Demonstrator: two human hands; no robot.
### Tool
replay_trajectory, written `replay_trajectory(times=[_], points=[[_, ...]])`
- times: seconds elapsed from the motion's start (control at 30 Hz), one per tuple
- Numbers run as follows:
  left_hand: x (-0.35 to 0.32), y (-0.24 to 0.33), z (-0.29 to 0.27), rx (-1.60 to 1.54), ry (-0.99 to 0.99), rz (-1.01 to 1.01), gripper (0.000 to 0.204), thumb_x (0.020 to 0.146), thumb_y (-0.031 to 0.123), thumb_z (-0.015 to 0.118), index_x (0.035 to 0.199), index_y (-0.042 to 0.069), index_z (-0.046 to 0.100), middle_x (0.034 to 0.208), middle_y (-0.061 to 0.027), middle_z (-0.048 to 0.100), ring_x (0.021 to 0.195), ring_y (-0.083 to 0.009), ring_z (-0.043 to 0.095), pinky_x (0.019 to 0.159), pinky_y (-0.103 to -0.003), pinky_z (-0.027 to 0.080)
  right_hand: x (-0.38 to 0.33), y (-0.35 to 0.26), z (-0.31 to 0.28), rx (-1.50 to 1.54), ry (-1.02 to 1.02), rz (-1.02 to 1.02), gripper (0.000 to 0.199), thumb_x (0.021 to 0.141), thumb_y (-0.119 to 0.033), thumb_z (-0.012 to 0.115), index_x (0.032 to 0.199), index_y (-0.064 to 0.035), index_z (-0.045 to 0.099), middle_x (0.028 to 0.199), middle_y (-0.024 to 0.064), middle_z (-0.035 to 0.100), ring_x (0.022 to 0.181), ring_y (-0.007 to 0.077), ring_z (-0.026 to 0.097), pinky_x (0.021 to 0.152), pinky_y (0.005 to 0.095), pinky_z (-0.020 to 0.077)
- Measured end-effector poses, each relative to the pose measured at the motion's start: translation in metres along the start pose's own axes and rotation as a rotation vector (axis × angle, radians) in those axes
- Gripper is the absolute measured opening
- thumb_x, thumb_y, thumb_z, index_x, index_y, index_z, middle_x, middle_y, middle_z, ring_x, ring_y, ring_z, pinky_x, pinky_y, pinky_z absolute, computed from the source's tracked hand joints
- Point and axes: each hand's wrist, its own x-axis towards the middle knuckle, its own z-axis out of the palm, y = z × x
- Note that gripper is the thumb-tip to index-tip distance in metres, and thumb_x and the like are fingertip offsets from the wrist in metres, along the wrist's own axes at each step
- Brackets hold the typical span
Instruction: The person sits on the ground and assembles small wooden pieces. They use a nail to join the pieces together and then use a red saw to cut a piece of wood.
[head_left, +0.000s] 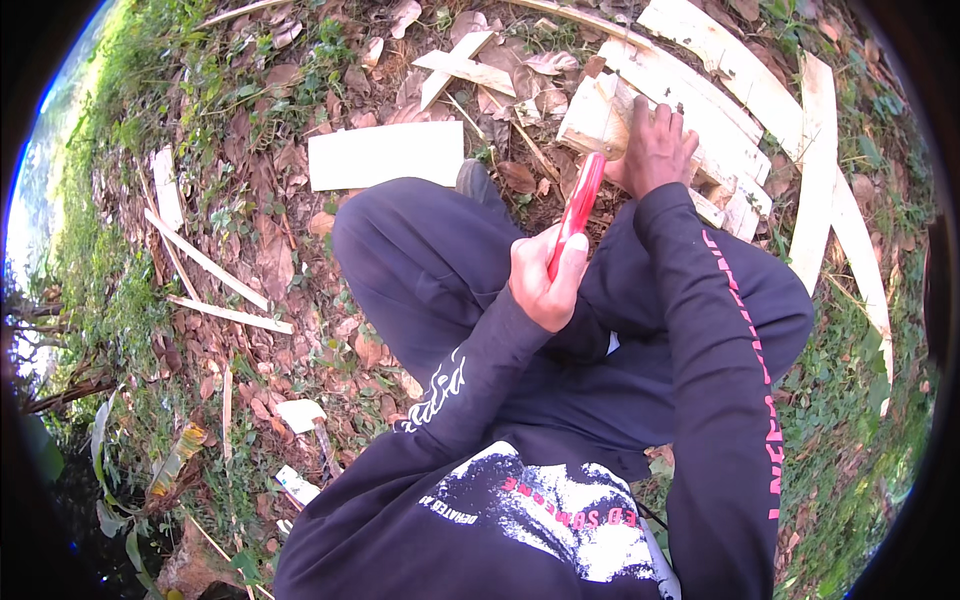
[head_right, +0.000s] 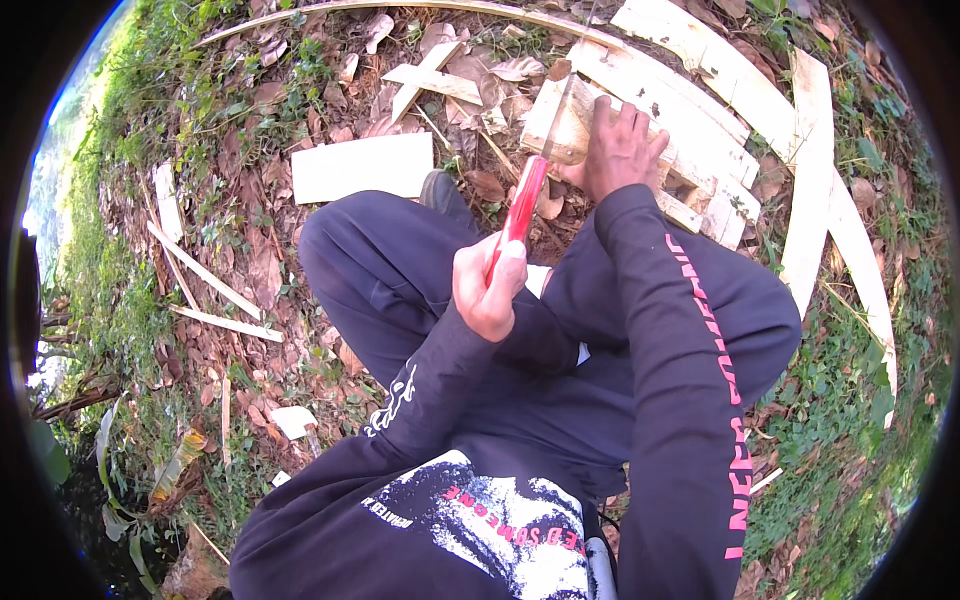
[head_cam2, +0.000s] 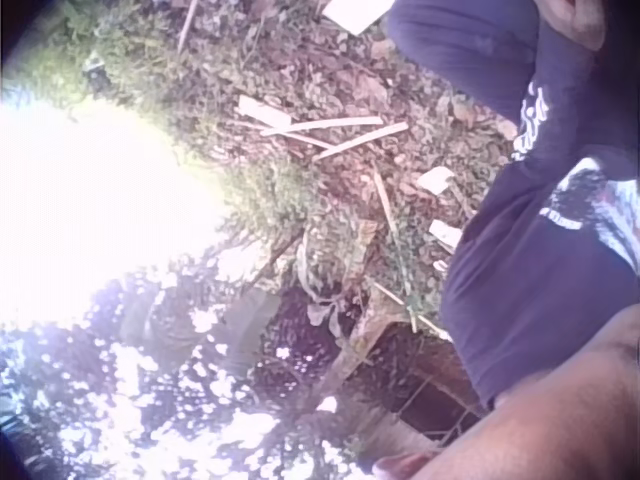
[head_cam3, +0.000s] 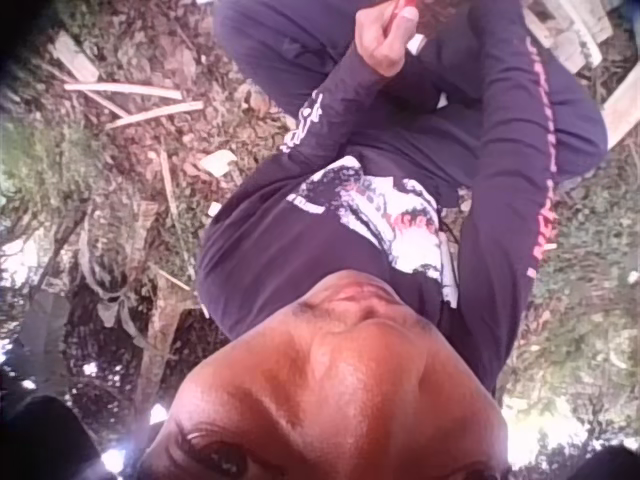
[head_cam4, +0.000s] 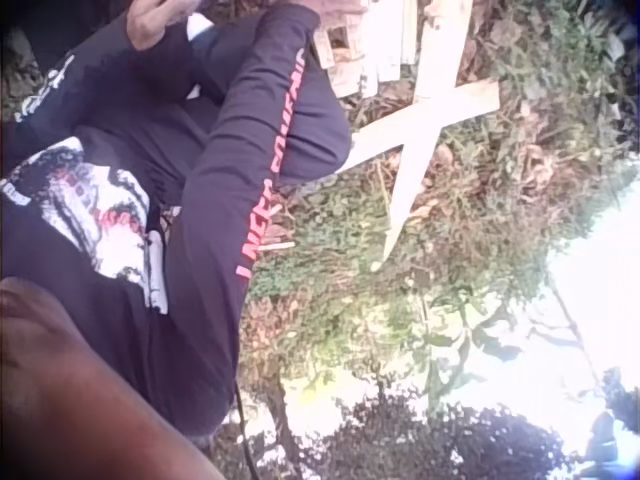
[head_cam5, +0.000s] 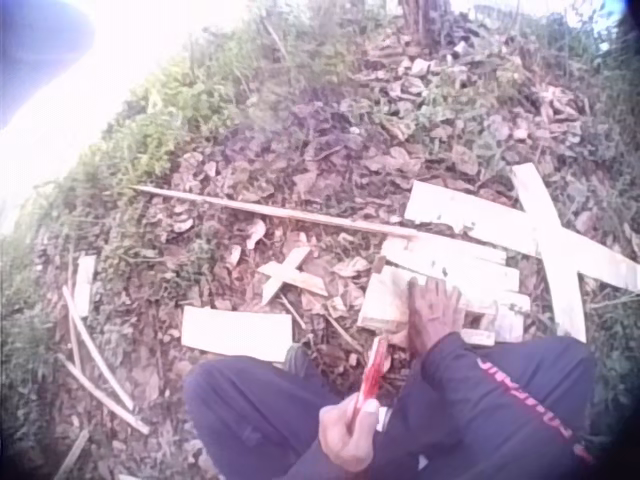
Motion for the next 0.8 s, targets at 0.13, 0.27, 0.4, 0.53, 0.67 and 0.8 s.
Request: replay_trajectory(times=[0.13, 0.27, 0.4, 0.53, 0.67, 0.8], points=[[-0.002, -0.001, 0.004, 0.15, 0.019, 0.097, 0.034, 0.098, 0.02, 0.052, 0.07, 0.001, 0.05, 0.056, 0.002, 0.044, 0.052, -0.0066, 0.037, 0.05, -0.027, 0.029, -0.002, -0.003, 0.004, 0.009, -0.027, 0.027, 0.102, 0.061, -0.056, 0.085, 0.139, -0.0068, 0.042, 0.13, 0.0158, 0.05, 0.125, 0.0299, 0.045, 0.102, 0.0605, 0.0298], [0.0, 0.002, 0.0, 0.087, 0.003, 0.024, 0.036, 0.098, 0.024, 0.052, 0.069, 0.002, 0.05, 0.057, 0.0026, 0.044, 0.052, -0.0056, 0.036, 0.05, -0.027, 0.028, 0.005, 0.006, 0.001, 0.221, -0.064, 0.028, 0.077, 0.079, -0.052, 0.062, 0.138, -0.0036, 0.046, 0.134, 0.016, 0.052, 0.128, 0.0284, 0.044, 0.106, 0.0601, 0.0241], [0.001, -0.017, -0.002, -0.024, 0.003, 0.053, 0.035, 0.099, 0.023, 0.052, 0.07, 0.004, 0.047, 0.059, 0.0034, 0.041, 0.052, -0.0042, 0.033, 0.048, -0.024, 0.025, 0.014, 0.038, 0.026, 0.478, 0.079, 0.007, 0.052, 0.088, -0.034, 0.049, 0.124, 0.0021, 0.058, 0.119, 0.0206, 0.061, 0.118, 0.0301, 0.053, 0.101, 0.0495, 0.0348], [0.005, -0.014, -0.019, -0.199, -0.007, -0.043, 0.033, 0.099, 0.02, 0.052, 0.071, 0.004, 0.044, 0.059, 0.0018, 0.039, 0.05, -0.0053, 0.031, 0.047, -0.023, 0.024, -0.017, 0.085, -0.037, 0.924, 0.311, 0.366, 0.026, 0.088, -0.013, 0.047, 0.1, 0.0022, 0.064, 0.091, 0.0163, 0.067, 0.086, 0.0245, 0.066, 0.082, 0.0317, 0.0488], [0.016, 0.001, -0.027, -0.253, -0.072, -0.102, 0.029, 0.098, 0.018, 0.051, 0.073, 0.004, 0.045, 0.059, 0.0005, 0.04, 0.05, -0.0067, 0.032, 0.048, -0.024, 0.026, -0.092, 0.125, -0.094, 0.888, 0.389, 0.251, 0.016, 0.083, 0.007, 0.039, 0.079, 0.0005, 0.054, 0.072, 0.0018, 0.052, 0.068, 0.008, 0.048, 0.064, 0.0218, 0.0394], [0.019, -0.006, -0.031, -0.318, -0.108, -0.09, 0.03, 0.098, 0.019, 0.054, 0.074, 0.004, 0.05, 0.06, 0.0034, 0.043, 0.052, -0.0038, 0.035, 0.049, -0.022, 0.028, -0.129, 0.167, -0.1, 1.072, 0.336, 0.295, 0.024, 0.093, -0.003, 0.039, 0.071, -0.0054, 0.048, 0.063, -0.0027, 0.041, 0.058, 0.0061, 0.034, 0.056, 0.0225, 0.0273]])
